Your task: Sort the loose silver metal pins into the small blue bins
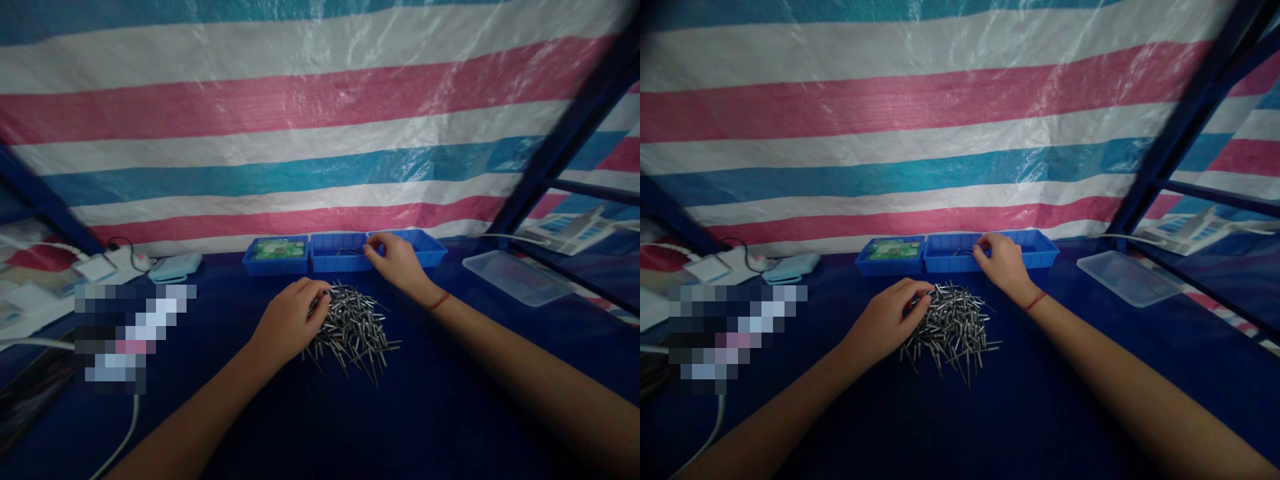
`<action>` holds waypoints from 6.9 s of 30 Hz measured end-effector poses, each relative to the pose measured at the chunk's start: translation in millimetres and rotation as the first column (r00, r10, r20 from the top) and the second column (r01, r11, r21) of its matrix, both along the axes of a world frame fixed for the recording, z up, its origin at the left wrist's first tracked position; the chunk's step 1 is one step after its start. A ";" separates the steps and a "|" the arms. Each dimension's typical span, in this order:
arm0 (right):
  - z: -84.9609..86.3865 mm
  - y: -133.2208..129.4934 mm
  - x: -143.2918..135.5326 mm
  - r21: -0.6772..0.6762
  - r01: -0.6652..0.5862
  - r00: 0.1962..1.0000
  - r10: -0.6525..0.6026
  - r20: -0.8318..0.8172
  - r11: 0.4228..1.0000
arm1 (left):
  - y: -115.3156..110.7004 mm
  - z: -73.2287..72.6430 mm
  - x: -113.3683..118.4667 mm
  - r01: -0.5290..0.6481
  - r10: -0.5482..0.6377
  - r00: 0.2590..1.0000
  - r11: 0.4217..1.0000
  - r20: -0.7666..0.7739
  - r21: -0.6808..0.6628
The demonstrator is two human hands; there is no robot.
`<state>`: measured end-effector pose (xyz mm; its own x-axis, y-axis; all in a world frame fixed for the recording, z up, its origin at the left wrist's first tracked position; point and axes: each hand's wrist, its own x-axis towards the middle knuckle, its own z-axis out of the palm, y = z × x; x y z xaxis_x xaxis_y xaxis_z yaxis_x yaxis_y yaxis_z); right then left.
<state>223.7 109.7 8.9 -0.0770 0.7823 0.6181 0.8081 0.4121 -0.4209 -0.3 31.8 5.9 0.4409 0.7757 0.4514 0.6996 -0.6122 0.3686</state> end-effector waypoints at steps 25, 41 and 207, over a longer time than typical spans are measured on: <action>-28.9 -18.1 41.1 0.016 0.030 0.934 -0.034 0.355 0.999 | 5.0 -11.5 4.4 0.104 -0.105 0.993 0.994 -0.051 -0.031; 16.3 -72.7 0.4 -0.064 -0.310 0.888 0.313 0.338 0.949 | -5.3 -8.0 9.8 0.202 -0.195 0.971 0.979 -0.140 0.038; -7.5 -82.4 -4.6 -0.128 -0.419 0.904 0.427 0.037 0.899 | -18.4 10.3 15.3 0.283 -0.304 0.810 0.952 -0.501 -0.120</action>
<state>219.1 27.3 1.4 -0.4520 0.7321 0.5097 0.5941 0.6733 -0.4401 15.0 13.4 16.2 0.8083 0.5841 0.0732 0.5830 -0.8116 0.0385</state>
